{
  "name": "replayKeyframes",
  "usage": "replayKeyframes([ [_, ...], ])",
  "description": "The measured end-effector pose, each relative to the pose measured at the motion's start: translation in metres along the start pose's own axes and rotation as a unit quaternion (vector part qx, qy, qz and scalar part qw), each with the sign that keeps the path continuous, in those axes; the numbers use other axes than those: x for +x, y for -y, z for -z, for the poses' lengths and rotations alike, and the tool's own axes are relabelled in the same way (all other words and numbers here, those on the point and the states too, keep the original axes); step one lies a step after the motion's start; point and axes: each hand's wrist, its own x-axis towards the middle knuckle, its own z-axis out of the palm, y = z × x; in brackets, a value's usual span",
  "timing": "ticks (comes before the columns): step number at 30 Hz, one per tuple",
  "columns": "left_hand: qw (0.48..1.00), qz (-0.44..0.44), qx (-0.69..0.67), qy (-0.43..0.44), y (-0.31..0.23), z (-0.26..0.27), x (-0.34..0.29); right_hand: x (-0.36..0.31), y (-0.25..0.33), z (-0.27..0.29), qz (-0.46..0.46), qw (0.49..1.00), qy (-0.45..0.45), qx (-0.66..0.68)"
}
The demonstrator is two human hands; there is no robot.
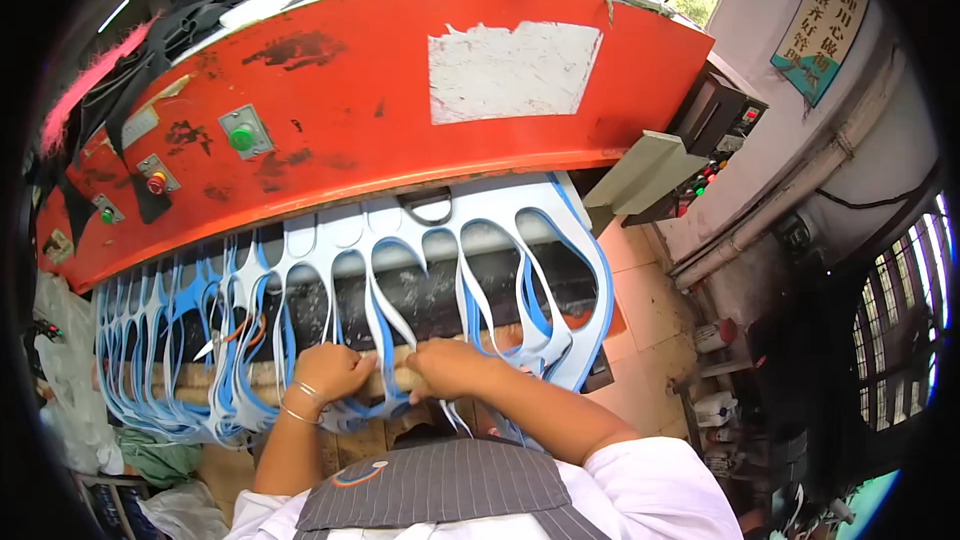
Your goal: Using a hydraulic press and a metal die to cut out shoe sole components from a multi-layered sheet of material.
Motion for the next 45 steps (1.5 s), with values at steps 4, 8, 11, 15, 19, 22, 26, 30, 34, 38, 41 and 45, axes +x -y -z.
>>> replayKeyframes([
  [4, 0.917, -0.136, -0.172, -0.334, -0.041, -0.001, 0.017, -0.018, -0.034, 0.054, 0.034, 0.980, -0.160, 0.111],
  [8, 0.860, -0.245, -0.240, -0.378, -0.105, -0.022, 0.078, 0.040, -0.102, 0.088, 0.006, 0.951, -0.285, -0.122],
  [11, 0.923, -0.182, -0.168, -0.295, -0.114, -0.067, 0.094, 0.072, -0.123, 0.090, 0.072, 0.951, -0.198, -0.224],
  [15, 0.896, -0.225, -0.199, -0.326, -0.126, -0.049, 0.118, 0.106, -0.137, 0.139, 0.144, 0.936, -0.034, -0.318],
  [19, 0.873, -0.206, -0.242, -0.370, -0.125, -0.029, 0.114, 0.138, -0.143, 0.128, 0.201, 0.923, -0.040, -0.327],
  [22, 0.865, -0.209, -0.275, -0.364, -0.130, 0.009, 0.128, 0.147, -0.160, 0.140, 0.204, 0.939, -0.075, -0.265],
  [26, 0.882, -0.096, -0.242, -0.393, -0.136, -0.063, 0.109, 0.141, -0.180, 0.085, 0.274, 0.943, -0.117, -0.147],
  [30, 0.899, -0.062, -0.272, -0.336, -0.132, -0.077, 0.110, 0.122, -0.207, 0.100, 0.392, 0.853, -0.344, -0.018],
  [34, 0.951, -0.092, -0.118, -0.270, -0.125, -0.040, 0.119, 0.080, -0.206, 0.148, 0.246, 0.744, -0.603, 0.150],
  [38, 1.000, -0.023, -0.011, 0.009, -0.151, 0.024, 0.161, 0.044, -0.203, 0.171, -0.055, 0.867, -0.461, 0.182],
  [41, 0.979, -0.109, 0.008, -0.169, -0.129, 0.002, 0.218, 0.060, -0.218, 0.135, -0.239, 0.921, -0.288, 0.111],
  [45, 0.961, -0.034, -0.043, -0.272, -0.122, -0.053, 0.252, 0.072, -0.231, 0.102, -0.333, 0.900, -0.261, 0.102],
])
